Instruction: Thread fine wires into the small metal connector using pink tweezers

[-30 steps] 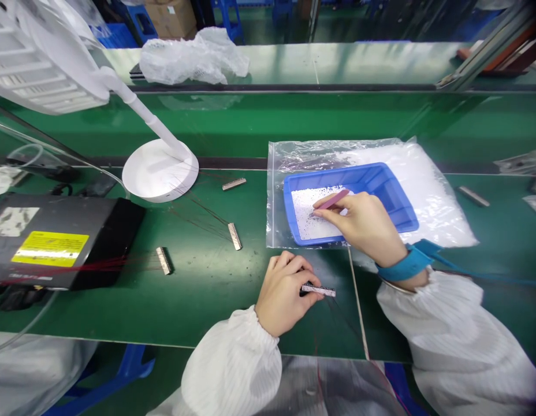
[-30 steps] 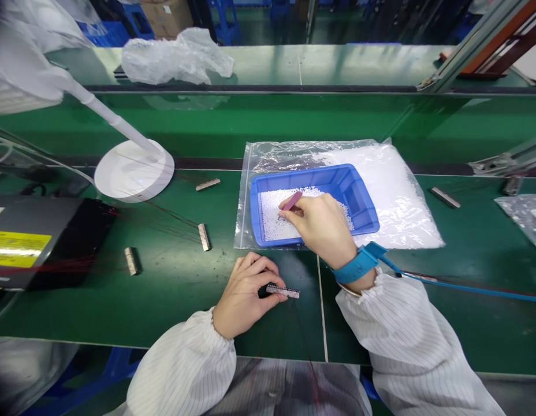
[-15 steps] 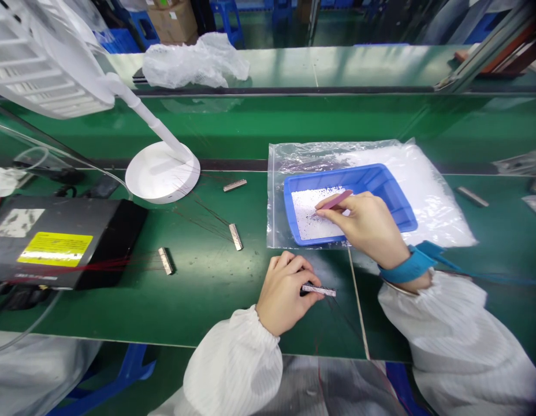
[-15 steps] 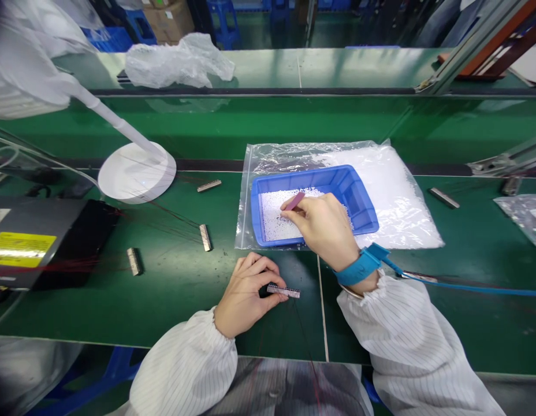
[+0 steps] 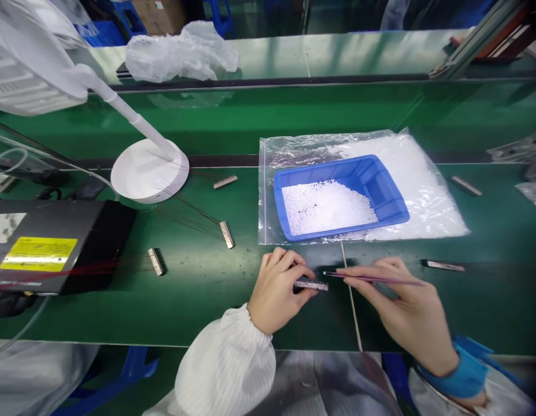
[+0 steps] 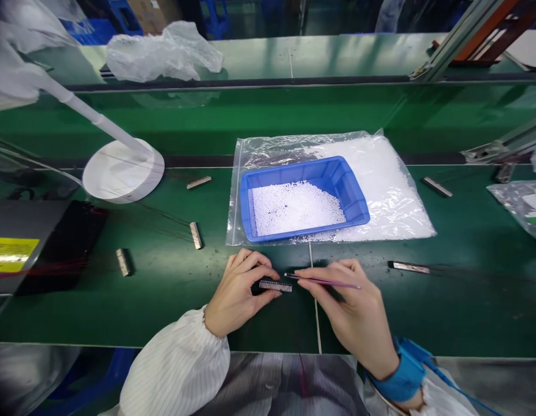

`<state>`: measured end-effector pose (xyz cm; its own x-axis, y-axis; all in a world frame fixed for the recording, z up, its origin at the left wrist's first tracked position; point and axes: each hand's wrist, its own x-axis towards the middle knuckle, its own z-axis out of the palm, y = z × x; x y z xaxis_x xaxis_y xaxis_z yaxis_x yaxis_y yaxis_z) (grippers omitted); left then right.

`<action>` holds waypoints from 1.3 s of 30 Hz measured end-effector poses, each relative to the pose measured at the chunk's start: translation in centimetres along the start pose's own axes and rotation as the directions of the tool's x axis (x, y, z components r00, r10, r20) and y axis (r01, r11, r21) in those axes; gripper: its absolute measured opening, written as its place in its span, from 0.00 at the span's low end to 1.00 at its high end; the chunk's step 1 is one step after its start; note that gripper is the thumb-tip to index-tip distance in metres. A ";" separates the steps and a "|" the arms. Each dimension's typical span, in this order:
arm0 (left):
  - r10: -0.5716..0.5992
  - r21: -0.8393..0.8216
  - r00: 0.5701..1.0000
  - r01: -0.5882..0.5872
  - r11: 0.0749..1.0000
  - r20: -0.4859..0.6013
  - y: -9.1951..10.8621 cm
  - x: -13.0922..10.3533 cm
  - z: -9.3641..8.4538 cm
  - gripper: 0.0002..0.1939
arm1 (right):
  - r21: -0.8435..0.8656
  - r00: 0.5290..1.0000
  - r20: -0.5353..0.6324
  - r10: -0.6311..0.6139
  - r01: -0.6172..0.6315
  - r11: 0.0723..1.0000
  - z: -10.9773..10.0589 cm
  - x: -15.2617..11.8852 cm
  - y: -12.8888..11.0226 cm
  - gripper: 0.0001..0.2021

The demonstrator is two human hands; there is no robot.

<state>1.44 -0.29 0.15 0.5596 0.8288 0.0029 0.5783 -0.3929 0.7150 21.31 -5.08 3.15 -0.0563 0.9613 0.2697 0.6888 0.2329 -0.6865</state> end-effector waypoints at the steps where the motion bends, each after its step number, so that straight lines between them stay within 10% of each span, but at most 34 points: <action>1: 0.005 0.000 1.000 -0.005 1.000 -0.003 0.0 0.0 0.0 0.10 | 0.021 1.000 0.012 0.011 -0.012 1.000 0.4 -0.4 0.1 0.06; 39: -0.040 -0.006 0.999 0.040 0.999 0.008 0.5 0.5 -0.1 0.06 | 0.100 0.994 0.061 -0.085 0.079 0.992 1.6 -0.9 0.2 0.13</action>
<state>1.93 -0.04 0.54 0.5407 0.8406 -0.0313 0.5968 -0.3572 0.7185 20.35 -5.66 1.74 -0.1590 0.9451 0.2855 0.6063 0.3217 -0.7272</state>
